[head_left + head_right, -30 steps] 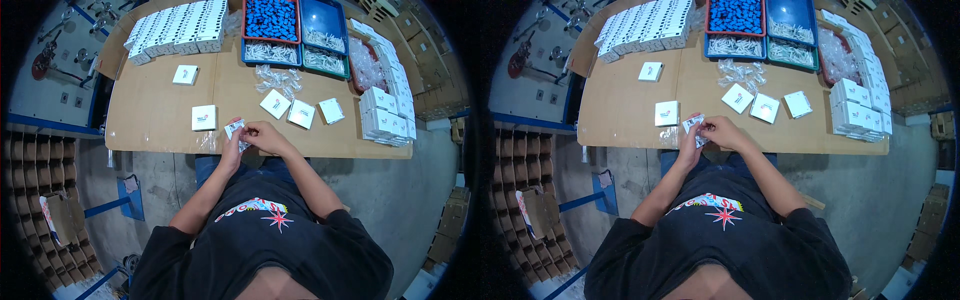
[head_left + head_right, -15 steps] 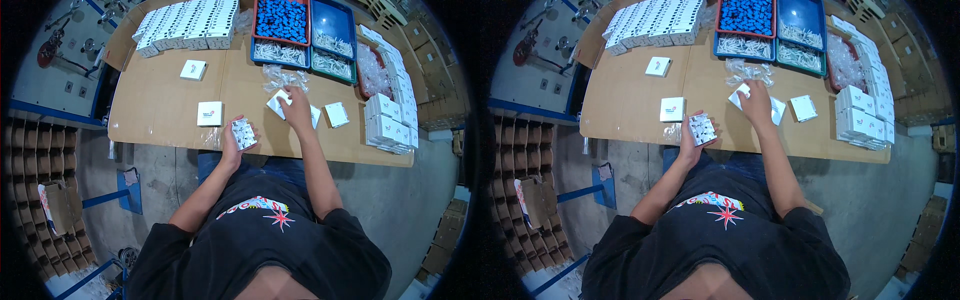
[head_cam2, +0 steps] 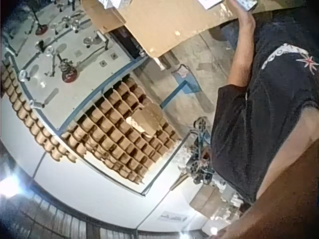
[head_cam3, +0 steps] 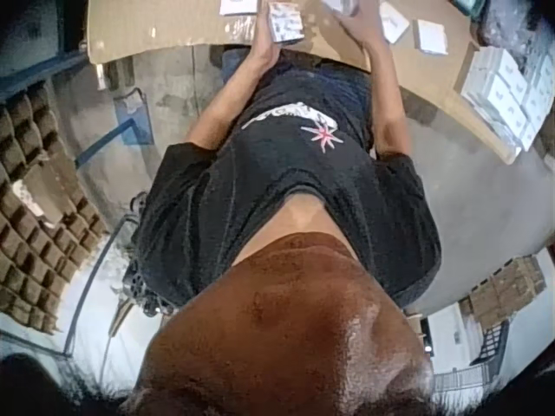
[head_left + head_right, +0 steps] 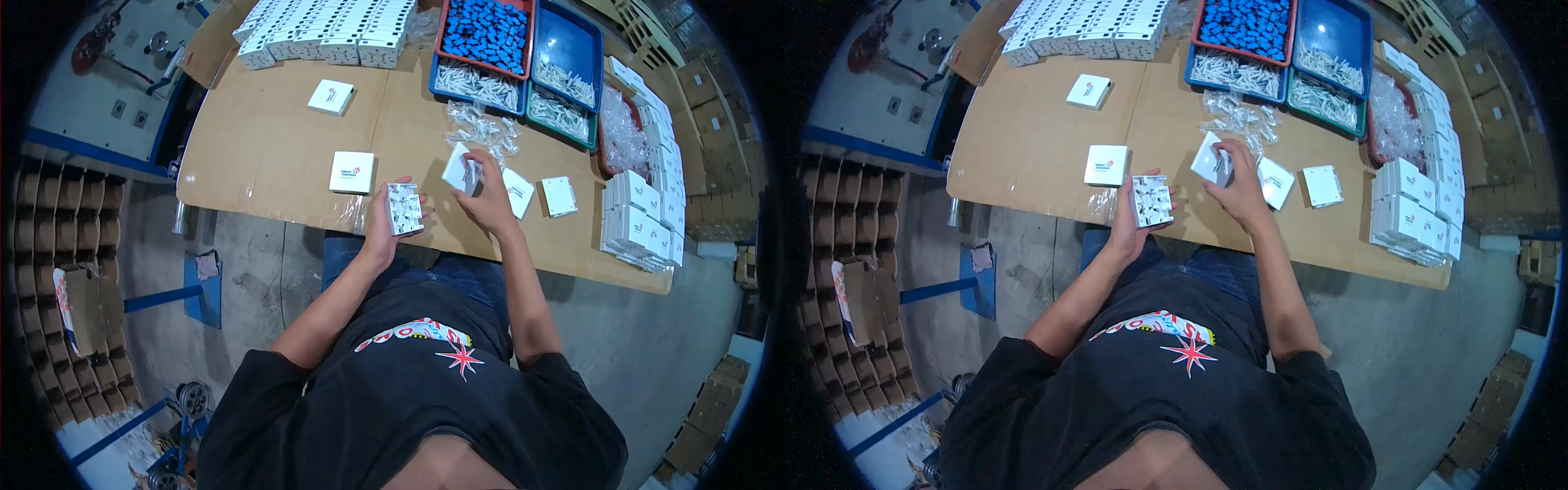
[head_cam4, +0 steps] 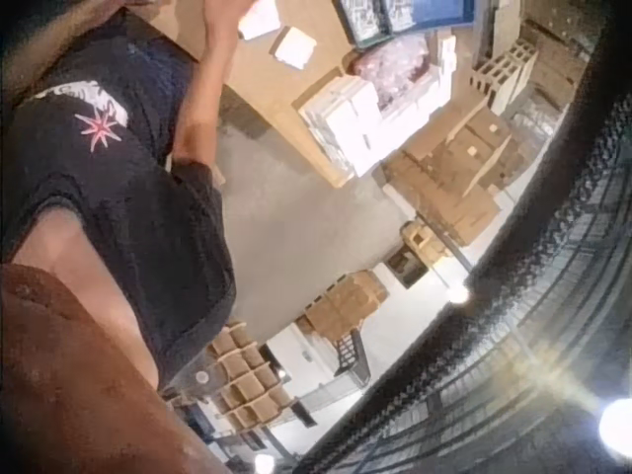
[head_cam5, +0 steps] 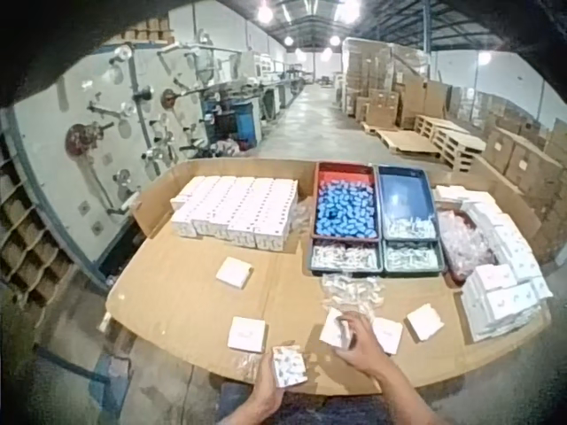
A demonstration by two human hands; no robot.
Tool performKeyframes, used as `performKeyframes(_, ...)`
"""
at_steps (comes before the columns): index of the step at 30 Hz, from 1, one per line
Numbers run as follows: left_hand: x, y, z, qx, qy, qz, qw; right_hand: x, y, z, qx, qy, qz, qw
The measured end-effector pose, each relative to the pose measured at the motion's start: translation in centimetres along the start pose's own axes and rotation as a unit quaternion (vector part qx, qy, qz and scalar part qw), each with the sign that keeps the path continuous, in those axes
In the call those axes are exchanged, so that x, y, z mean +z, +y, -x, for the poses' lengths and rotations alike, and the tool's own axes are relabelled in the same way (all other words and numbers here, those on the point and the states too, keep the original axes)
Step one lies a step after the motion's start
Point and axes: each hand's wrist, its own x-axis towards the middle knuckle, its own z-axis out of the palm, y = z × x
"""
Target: The person assembles small white electrical boxes by inserting blue and white plastic components into the slots. They handle the boxes one at a time, placing the finished units into a stack on the table. The person also handles small plastic bags containing additional parts.
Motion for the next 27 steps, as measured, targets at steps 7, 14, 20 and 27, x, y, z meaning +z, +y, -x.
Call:
performKeyframes(7, 1.0, 2.0, 0.8, -0.018, -0.022, 0.023, 0.999, -0.3, -4.3, 3.0, -0.015, -0.012, -0.298, 0.954)
performKeyframes(14, 2.1, 2.4, 1.4, -0.018, -0.018, 0.036, 0.999, -0.7, -7.1, 3.0, -0.050, -0.114, -0.229, 0.966)
performKeyframes(20, 1.7, 2.0, 1.6, -0.032, -0.008, 0.035, 0.999, 0.2, -7.7, 3.0, -0.091, -0.131, -0.163, 0.974)
performKeyframes(27, 1.6, 1.3, 1.3, -0.026, -0.007, 0.016, 1.000, 0.7, -7.7, 3.1, -0.099, -0.132, -0.128, 0.978)
